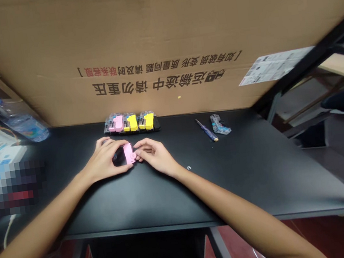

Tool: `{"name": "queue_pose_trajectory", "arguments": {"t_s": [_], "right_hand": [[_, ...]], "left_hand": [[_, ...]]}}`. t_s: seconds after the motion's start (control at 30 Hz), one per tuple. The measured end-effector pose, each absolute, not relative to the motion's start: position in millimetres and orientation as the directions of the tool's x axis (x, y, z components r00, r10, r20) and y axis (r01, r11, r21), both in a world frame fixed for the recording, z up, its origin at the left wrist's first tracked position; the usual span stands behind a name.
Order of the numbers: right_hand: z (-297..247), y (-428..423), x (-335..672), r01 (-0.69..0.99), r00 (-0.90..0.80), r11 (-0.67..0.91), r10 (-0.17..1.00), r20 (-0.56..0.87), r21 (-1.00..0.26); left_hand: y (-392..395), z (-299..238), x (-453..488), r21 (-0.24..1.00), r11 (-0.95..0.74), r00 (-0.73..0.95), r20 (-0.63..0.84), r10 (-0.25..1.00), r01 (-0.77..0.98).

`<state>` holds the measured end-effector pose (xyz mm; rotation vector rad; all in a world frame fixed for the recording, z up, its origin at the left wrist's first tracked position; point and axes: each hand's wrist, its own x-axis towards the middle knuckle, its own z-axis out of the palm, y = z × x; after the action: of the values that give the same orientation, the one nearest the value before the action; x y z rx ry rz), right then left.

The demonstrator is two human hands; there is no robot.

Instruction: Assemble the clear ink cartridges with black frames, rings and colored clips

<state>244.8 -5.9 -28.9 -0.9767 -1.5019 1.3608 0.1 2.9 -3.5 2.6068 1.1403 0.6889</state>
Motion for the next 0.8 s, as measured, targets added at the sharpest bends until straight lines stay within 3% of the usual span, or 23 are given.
{"name": "queue_pose_trajectory", "arguments": {"t_s": [0.3, 0.4, 0.57, 0.8], "right_hand": [[-26.9, -7.4, 247.6, 0.055, -0.241, 0.266, 0.939, 0.246, -0.962], [-26.3, -3.8, 250.5, 0.046, -0.238, 0.188, 0.956, 0.172, -0.981], [-16.3, -8.1, 250.0, 0.054, -0.435, 0.076, 0.899, 0.045, -0.996], [-11.2, -15.3, 244.9, 0.105, -0.442, 0.051, 0.897, 0.000, -0.993]], "left_hand": [[0.3, -3.8, 2.6, 0.406, -0.700, 0.622, 0.327, 0.712, 0.587], [-0.2, -2.7, 2.8, 0.466, -0.687, 0.602, 0.343, 0.721, 0.558], [-2.6, -2.6, 3.2, 0.567, -0.685, 0.609, 0.361, 0.706, 0.458], [-3.5, -6.8, 4.7, 0.514, -0.731, 0.640, 0.386, 0.664, 0.448]]}}
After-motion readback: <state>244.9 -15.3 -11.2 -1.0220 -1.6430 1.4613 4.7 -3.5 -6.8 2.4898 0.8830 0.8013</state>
